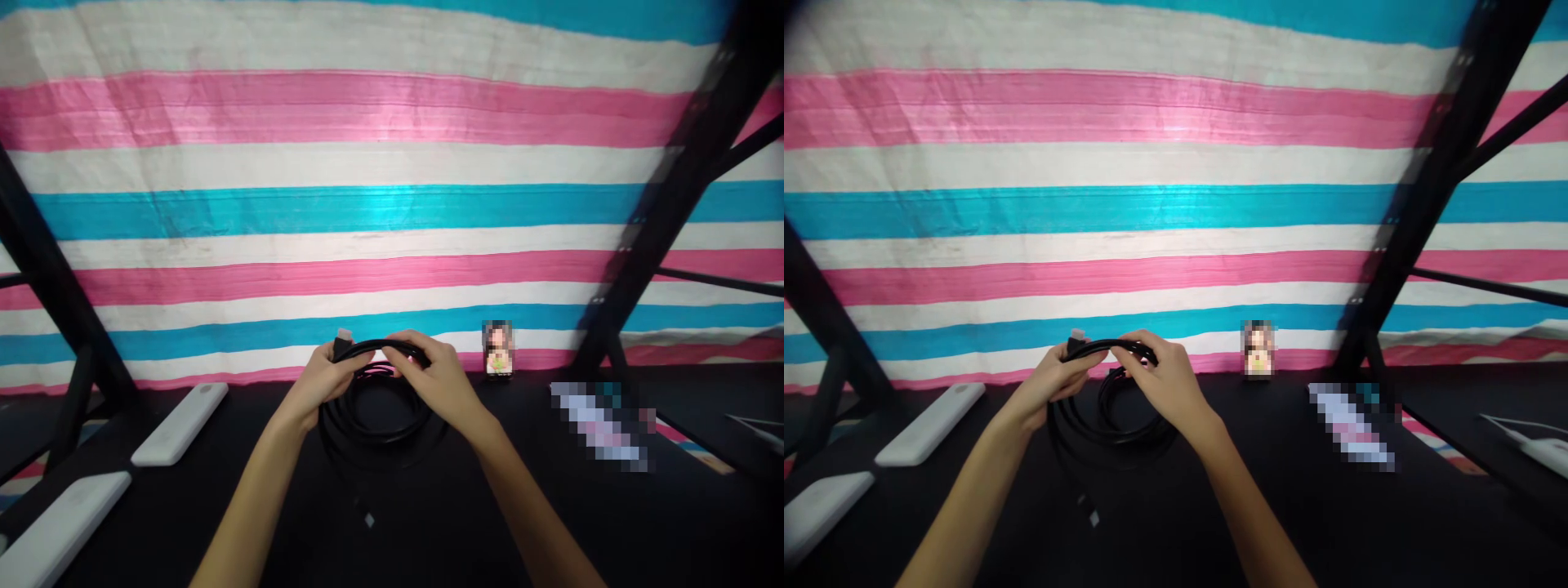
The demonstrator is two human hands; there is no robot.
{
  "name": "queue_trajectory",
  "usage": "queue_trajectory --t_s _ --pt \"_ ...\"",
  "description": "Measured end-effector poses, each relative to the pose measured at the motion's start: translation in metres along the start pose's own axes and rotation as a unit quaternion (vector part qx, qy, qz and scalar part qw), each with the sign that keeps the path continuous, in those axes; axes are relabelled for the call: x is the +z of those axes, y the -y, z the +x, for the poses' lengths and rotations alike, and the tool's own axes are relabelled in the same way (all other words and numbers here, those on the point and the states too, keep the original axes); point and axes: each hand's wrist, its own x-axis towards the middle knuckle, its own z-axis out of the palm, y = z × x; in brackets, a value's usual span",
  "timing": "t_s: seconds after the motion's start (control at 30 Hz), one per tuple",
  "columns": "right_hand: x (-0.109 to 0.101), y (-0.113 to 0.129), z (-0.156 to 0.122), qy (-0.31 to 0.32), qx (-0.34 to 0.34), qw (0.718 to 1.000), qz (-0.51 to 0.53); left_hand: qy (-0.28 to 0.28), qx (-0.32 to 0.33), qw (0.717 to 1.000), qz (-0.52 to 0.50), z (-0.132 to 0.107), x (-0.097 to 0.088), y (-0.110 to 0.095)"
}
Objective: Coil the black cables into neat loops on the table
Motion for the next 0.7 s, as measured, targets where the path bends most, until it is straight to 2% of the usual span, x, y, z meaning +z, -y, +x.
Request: queue_trajectory --t_s 0.1,0.2,0.3,0.4,0.47,0.6,0.7 --pt "0.008 -0.012 0.001 0.052 0.052 0.997 -0.002 -0.037 -0.003 0.999 0.014 0.007 -0.010 0.006" --pt "0.011 -0.019 0.002 0.084 0.092 0.990 0.060 -0.075 -0.001 0.997 0.001 0.009 -0.021 0.005" --pt "0.008 -0.019 0.004 0.099 0.121 0.982 0.111 -0.088 0.025 0.989 -0.115 0.011 -0.029 0.002" --pt "0.006 -0.023 0.007 0.116 0.175 0.969 0.128 -0.102 0.021 0.962 -0.251 0.018 -0.029 0.007" --pt "0.007 -0.031 0.009 0.108 0.218 0.964 0.105 -0.121 -0.006 0.955 -0.272 0.027 -0.023 0.021" --pt "0.011 -0.062 0.012 0.063 0.264 0.961 0.052 -0.134 -0.080 0.962 -0.222 0.046 -0.005 0.065" --pt "0.011 -0.089 0.011 0.051 0.291 0.955 0.036 -0.128 -0.114 0.971 -0.167 0.056 0.000 0.093"
